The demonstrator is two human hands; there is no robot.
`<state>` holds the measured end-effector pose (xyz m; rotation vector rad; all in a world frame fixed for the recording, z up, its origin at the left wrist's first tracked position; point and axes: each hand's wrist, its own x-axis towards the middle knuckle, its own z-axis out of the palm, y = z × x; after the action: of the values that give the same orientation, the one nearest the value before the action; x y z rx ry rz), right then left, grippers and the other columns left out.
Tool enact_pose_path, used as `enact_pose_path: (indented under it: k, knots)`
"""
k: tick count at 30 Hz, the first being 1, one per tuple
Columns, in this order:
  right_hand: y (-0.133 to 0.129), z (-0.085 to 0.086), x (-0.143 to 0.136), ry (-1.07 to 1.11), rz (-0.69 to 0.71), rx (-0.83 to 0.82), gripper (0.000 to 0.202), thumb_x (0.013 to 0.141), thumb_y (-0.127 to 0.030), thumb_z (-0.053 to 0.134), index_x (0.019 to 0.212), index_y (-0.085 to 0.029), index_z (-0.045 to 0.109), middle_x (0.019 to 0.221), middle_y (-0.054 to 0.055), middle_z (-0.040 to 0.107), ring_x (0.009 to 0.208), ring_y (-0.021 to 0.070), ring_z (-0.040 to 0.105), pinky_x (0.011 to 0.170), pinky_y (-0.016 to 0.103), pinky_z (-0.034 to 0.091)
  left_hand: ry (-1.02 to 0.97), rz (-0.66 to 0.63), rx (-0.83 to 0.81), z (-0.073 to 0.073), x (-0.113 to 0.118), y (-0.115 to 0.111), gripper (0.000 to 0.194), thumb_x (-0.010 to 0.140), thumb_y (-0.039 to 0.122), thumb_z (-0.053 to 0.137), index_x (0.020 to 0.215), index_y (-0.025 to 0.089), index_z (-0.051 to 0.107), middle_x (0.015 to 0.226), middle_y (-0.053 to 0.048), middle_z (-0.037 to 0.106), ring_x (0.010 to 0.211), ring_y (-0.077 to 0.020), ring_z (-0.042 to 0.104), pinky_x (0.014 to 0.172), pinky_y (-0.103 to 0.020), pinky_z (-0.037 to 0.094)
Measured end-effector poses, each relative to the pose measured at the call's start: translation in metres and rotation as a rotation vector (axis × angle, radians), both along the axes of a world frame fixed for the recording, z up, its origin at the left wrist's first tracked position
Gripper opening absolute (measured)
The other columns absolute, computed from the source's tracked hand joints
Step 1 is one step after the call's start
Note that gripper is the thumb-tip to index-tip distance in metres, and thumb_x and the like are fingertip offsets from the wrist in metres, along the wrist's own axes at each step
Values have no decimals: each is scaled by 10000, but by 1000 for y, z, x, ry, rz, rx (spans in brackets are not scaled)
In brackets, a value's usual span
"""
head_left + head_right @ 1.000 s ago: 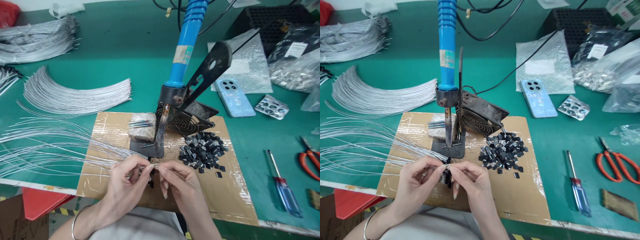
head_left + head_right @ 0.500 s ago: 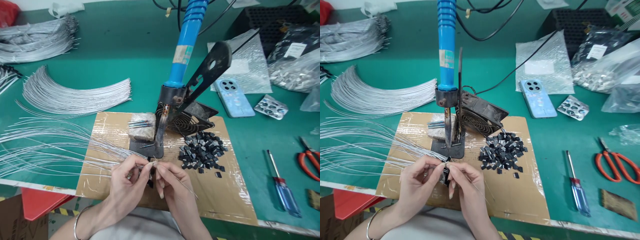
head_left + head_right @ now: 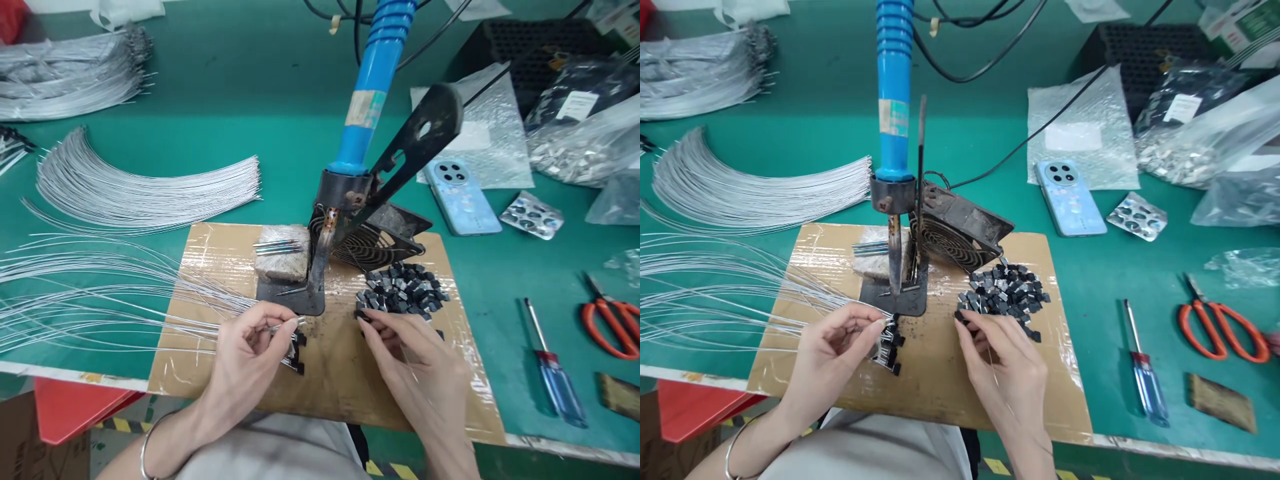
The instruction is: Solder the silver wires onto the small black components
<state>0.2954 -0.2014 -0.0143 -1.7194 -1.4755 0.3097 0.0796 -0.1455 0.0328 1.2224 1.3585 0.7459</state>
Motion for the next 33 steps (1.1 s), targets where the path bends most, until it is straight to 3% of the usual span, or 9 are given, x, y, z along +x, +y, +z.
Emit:
enact_pose_path:
  k: [3, 8, 14, 20, 26, 33]
  knots:
    - [5, -4, 1, -198, 63, 29, 66, 940, -185, 723, 976, -151, 767, 773, 11, 680, 610, 106, 574, 607, 244, 524, 7, -3, -5, 1, 0, 0, 151, 856, 301, 692, 850, 157, 736, 677, -24, 673, 542, -104, 494, 483, -211, 343]
    - [5, -7, -3, -133, -11, -100, 152, 960, -296, 674, 882, -183, 740, 689, -16, 613, 552, 116, 545, 536, 255, 487, 1, 8, 19, 2, 0, 2, 118, 837, 271, 703, 790, 166, 730, 657, -12, 656, 552, -104, 499, 499, -213, 370]
    - [-2, -3, -8, 174, -192, -271, 214, 895, -426, 730, 896, -214, 757, 667, -3, 691, 545, 139, 614, 552, 269, 529, 8, -24, 35, 1, -1, 3, 118, 857, 258, 699, 788, 169, 736, 668, -15, 648, 560, -109, 500, 505, -229, 374]
    - [0, 15, -22, 600, -297, -192, 219, 802, -400, 845, 859, -215, 742, 717, 13, 739, 601, 151, 703, 590, 242, 587, 33, -50, 63, 1, -4, 2, 127, 890, 265, 691, 823, 176, 752, 695, -24, 670, 568, -117, 513, 505, -239, 376]
    - [9, 37, -43, 787, -286, -188, 156, 817, -365, 838, 881, -238, 774, 721, -4, 731, 550, 126, 660, 558, 239, 584, 81, -66, 94, 0, -6, 3, 126, 909, 268, 681, 848, 186, 754, 715, -23, 691, 545, -108, 498, 484, -235, 354]
    - [15, 35, -53, 919, -104, -238, 111, 867, -343, 795, 885, -234, 804, 666, -4, 723, 549, 133, 665, 549, 244, 590, 111, -83, 86, 5, -7, 6, 156, 909, 305, 695, 825, 184, 747, 683, -32, 684, 563, -135, 567, 482, -234, 410]
